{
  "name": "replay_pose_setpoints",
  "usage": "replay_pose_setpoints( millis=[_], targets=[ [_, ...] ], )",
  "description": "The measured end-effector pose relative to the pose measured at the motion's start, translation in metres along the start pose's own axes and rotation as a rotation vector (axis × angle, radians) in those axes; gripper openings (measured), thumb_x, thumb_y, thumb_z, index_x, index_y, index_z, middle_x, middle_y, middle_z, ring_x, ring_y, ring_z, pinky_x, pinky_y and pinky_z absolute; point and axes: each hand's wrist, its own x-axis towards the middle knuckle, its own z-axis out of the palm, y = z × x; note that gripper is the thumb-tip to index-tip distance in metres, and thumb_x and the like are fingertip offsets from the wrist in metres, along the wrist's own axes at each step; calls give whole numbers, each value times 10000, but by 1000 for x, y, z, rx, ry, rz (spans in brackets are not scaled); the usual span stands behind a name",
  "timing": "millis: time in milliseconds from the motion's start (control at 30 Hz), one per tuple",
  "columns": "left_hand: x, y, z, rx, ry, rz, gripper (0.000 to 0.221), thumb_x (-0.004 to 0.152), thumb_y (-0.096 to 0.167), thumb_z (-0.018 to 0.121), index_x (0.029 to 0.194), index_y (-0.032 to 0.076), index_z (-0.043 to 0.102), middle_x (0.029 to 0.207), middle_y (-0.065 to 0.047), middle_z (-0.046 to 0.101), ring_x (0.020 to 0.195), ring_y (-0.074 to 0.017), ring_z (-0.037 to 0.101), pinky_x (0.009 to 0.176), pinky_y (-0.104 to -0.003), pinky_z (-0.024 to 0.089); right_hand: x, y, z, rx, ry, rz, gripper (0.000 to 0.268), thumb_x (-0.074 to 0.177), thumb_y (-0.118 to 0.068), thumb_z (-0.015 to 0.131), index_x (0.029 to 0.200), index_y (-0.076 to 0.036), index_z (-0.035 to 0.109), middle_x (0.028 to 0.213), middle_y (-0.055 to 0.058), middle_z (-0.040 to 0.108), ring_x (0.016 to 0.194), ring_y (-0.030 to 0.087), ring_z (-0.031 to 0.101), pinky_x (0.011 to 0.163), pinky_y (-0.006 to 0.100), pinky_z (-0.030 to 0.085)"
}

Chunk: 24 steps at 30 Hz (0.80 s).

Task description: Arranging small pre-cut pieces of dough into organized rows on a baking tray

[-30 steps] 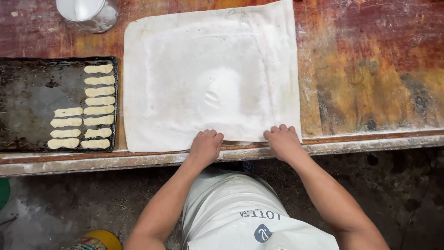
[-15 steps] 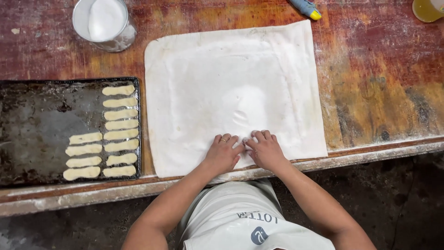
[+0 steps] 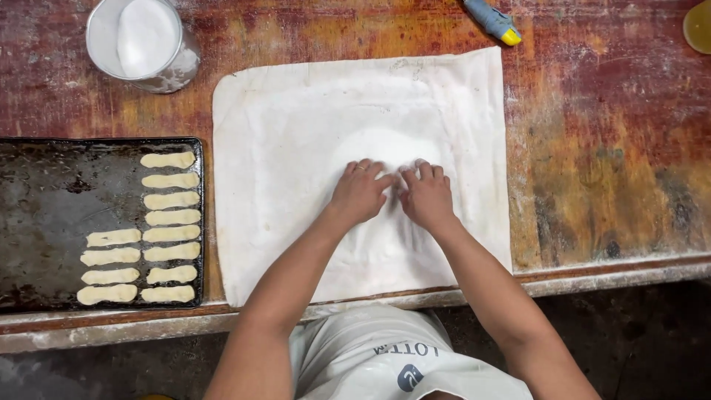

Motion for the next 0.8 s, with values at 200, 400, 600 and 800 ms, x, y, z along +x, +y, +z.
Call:
replay_pose_setpoints(
  millis=[200,400,600,800],
  targets=[
    [7,-7,-3,63,-53,-183,426,843,316,644,1265,265,620,1298,-85,532,1242,-358,478,1000,-517,392,6,2,-3,57,-12,-267,393,761,-366,750,1111,-209,663,1284,115,538,1200,410,489,923,564,449],
    [114,-6,-5,11,12,-210,430,855,222,630,1284,237,600,1327,-101,526,1268,-370,478,1021,-509,398,76,53,-36,7,-109,-56,572,787,-310,743,1329,-184,607,1393,143,491,1295,423,420,979,548,408],
    [160,-19,-21,32,-136,-376,540,843,304,666,1367,263,547,1452,-94,412,1336,-394,349,1054,-582,309,126,75,-41,17,-162,-195,561,797,-333,730,1335,-232,608,1494,102,430,1368,438,348,1058,598,349],
    [164,-5,2,4,-100,-317,458,863,301,633,1310,205,604,1391,-111,484,1272,-387,418,1008,-576,371,134,106,-7,-21,-13,-269,348,858,-319,655,1167,-170,716,1341,119,580,1300,394,484,1010,518,445]
  ],
)
